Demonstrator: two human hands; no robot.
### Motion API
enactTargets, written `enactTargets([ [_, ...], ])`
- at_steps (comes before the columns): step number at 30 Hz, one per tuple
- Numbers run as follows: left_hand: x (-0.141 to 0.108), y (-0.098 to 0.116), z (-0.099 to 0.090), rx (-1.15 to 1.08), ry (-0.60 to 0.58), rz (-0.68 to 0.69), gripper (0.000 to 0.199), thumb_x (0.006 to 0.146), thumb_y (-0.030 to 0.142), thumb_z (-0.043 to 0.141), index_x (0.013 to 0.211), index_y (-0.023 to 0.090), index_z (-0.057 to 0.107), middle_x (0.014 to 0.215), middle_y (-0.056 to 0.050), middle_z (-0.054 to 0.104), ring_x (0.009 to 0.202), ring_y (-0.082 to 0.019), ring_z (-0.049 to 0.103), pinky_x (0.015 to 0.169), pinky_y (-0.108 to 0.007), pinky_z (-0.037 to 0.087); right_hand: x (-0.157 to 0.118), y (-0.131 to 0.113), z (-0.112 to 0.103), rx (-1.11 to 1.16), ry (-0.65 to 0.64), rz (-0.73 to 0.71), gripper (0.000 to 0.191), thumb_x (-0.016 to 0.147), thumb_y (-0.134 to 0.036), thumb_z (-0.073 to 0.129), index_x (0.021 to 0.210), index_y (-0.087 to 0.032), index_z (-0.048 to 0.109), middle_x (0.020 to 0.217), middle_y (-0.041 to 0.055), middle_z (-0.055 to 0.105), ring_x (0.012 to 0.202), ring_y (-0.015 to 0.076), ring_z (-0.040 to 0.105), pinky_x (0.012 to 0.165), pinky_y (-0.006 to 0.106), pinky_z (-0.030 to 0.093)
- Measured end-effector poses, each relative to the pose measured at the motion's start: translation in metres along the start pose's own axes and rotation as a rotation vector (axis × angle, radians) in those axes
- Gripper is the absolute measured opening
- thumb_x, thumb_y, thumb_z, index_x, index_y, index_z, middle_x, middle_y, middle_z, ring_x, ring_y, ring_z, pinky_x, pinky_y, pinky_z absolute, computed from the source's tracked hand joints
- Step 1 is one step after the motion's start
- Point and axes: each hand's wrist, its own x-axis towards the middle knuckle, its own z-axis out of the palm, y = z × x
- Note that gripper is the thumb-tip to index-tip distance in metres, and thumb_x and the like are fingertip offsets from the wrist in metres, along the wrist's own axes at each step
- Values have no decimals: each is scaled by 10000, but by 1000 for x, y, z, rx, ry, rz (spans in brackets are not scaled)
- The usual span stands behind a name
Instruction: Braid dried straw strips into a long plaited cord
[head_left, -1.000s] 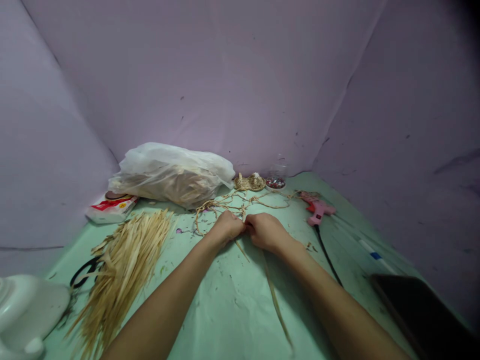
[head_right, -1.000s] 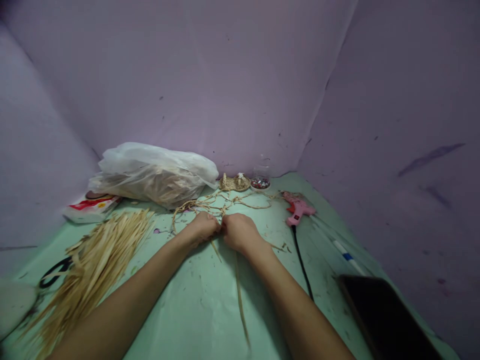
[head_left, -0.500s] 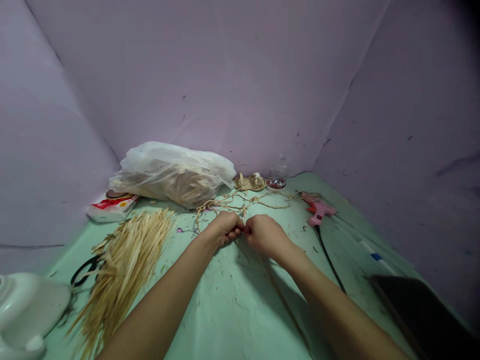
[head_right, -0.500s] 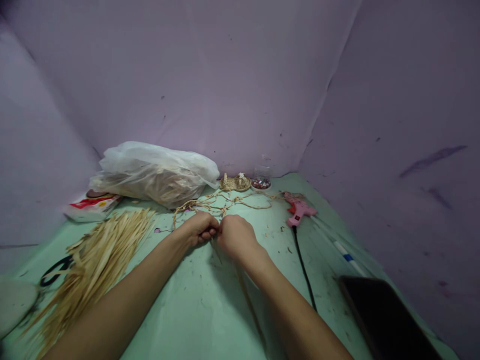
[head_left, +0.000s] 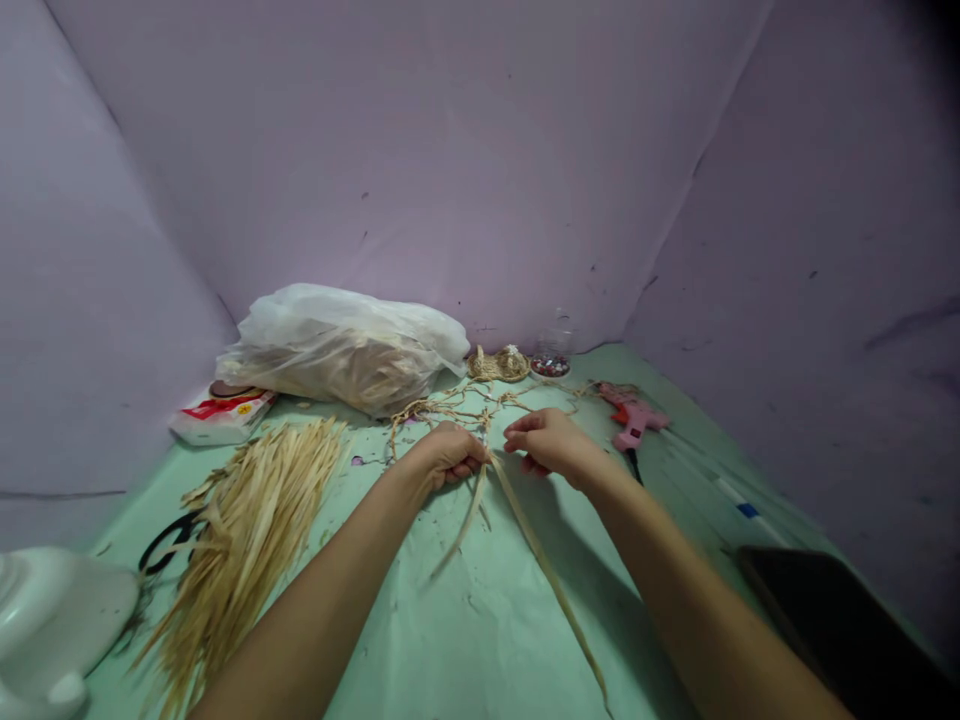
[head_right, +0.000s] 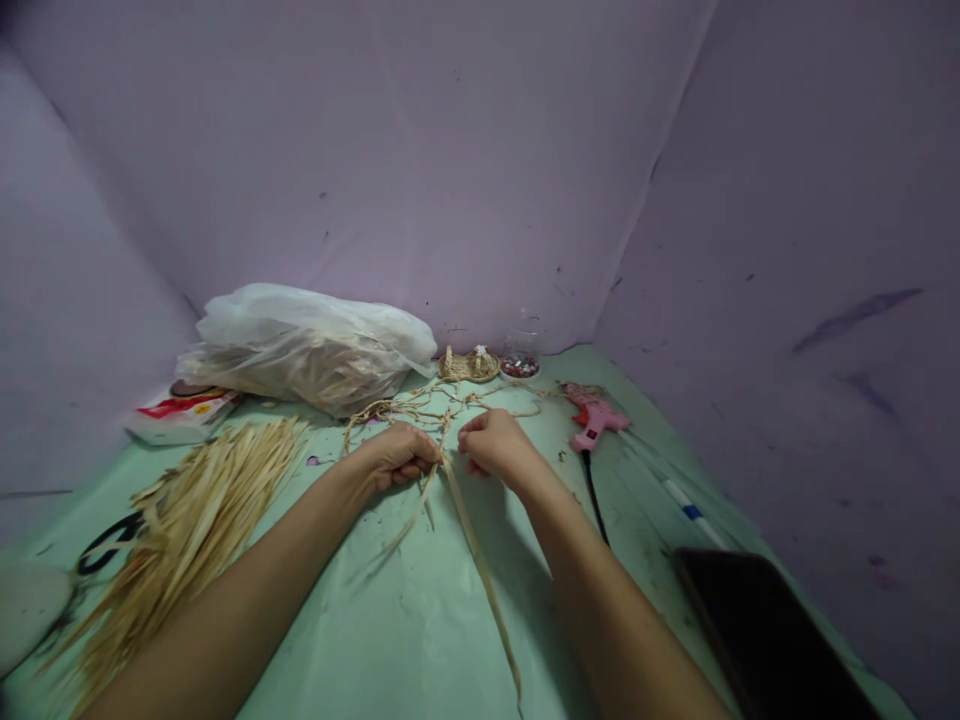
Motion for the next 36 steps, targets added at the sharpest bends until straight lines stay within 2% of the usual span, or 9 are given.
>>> enactTargets([
  [4,3,-2,-1,-4,-33,24,79,513,119,466,473,151,407,331,66,293,289,-28,209,315,-166,89,-3,1,18,276,-203,61,83,671,-56,486,644,-123,528,409,-22,480,351,102,491,359,205,414],
  [7,2,-2,0,26,-42,35,65,508,119,452,457,148,423,310,60,294,280,-33,205,312,-169,101,-1,4,25,324,-264,82,123,671,-37,457,594,-110,518,422,1,500,382,110,524,384,212,452],
  [10,-3,2,2,105,20,27,72,513,122,456,449,144,433,312,53,318,276,-40,233,314,-171,134,4,9,27,292,-246,81,126,687,-51,459,596,-102,529,460,12,536,363,91,503,379,212,456],
  [14,-9,8,3,323,136,20,107,528,129,491,429,138,451,299,35,340,272,-62,276,322,-189,180,9,12,27,225,-176,63,132,677,-54,488,563,-117,506,409,-25,493,312,61,437,347,184,424],
  [21,-6,8,-3,552,165,182,61,522,124,531,462,125,543,364,8,431,345,-78,347,368,-200,228,13,19,26,244,-204,66,152,662,-97,505,519,-138,473,389,-35,475,302,54,408,305,162,358],
  [25,-13,10,10,667,243,194,46,500,107,535,472,135,560,377,8,421,439,-111,422,417,-200,257,14,19,25,210,-191,85,165,641,-94,504,490,-143,459,350,-40,426,294,47,369,291,157,297],
  [29,-20,12,24,736,350,210,33,510,162,579,487,148,560,417,0,426,517,-142,465,475,-213,288,13,19,25,180,-166,85,170,625,-85,469,465,-143,460,322,-40,395,291,49,349,289,166,252],
  [36,-26,12,29,837,362,239,48,515,168,586,495,163,543,447,-21,417,607,-211,528,544,-259,329,12,24,22,253,-233,-30,136,575,-92,448,448,-140,455,341,-53,381,297,36,311,295,165,208],
])
